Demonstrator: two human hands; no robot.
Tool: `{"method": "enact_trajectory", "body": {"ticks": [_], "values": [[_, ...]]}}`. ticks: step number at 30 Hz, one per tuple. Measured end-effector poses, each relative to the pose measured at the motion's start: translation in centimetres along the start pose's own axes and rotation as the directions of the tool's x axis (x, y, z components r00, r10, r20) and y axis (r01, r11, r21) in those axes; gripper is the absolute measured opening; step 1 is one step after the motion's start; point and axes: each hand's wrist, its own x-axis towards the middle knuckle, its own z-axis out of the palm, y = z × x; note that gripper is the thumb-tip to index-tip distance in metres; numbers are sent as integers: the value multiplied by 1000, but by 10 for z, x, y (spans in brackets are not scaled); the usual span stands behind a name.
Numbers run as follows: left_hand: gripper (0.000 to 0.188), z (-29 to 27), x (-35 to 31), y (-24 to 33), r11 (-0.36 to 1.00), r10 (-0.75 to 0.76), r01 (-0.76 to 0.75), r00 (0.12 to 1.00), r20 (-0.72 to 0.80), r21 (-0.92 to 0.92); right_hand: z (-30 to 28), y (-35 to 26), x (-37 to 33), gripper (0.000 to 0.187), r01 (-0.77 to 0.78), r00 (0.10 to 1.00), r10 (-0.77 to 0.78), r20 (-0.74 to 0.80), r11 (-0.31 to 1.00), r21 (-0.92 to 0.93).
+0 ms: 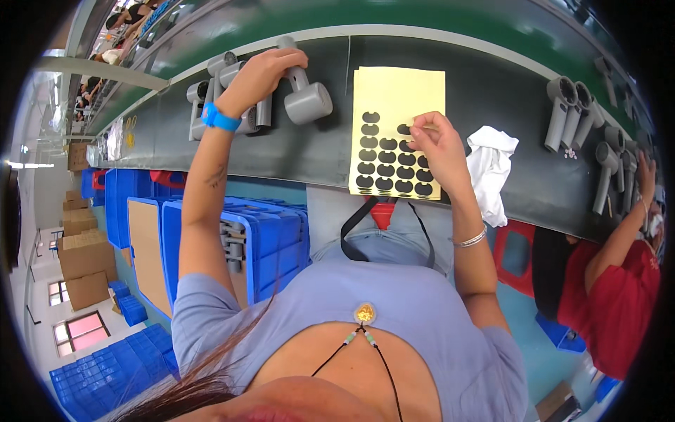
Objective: The person peels adhesive pads from a sticker sheet and sticks them onto the bases of hand fan handles by hand.
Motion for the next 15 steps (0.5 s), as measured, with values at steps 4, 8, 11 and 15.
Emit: {"method": "enact_trajectory", "body": {"ticks": [4, 8, 11, 15], "values": [[40, 2, 10, -23, 998, 59, -51, 977, 205, -43, 1, -2, -1, 7, -6, 1000, 6, 11, 1000, 0], [47, 5, 10, -29, 997, 12, -34, 956, 294, 72, -2, -8, -7, 8, 7, 1000, -7, 2, 1000, -3], [49, 9, 9, -30, 994, 38, -57, 980, 196, 92, -8, -16, -17, 11, 76, 996, -76, -43, 997, 13], [35, 10, 1, 4, 999, 21, -15, 988, -155, 42, -40, -16, -15, 22, 277, 912, -312, -265, 947, -163]]}}
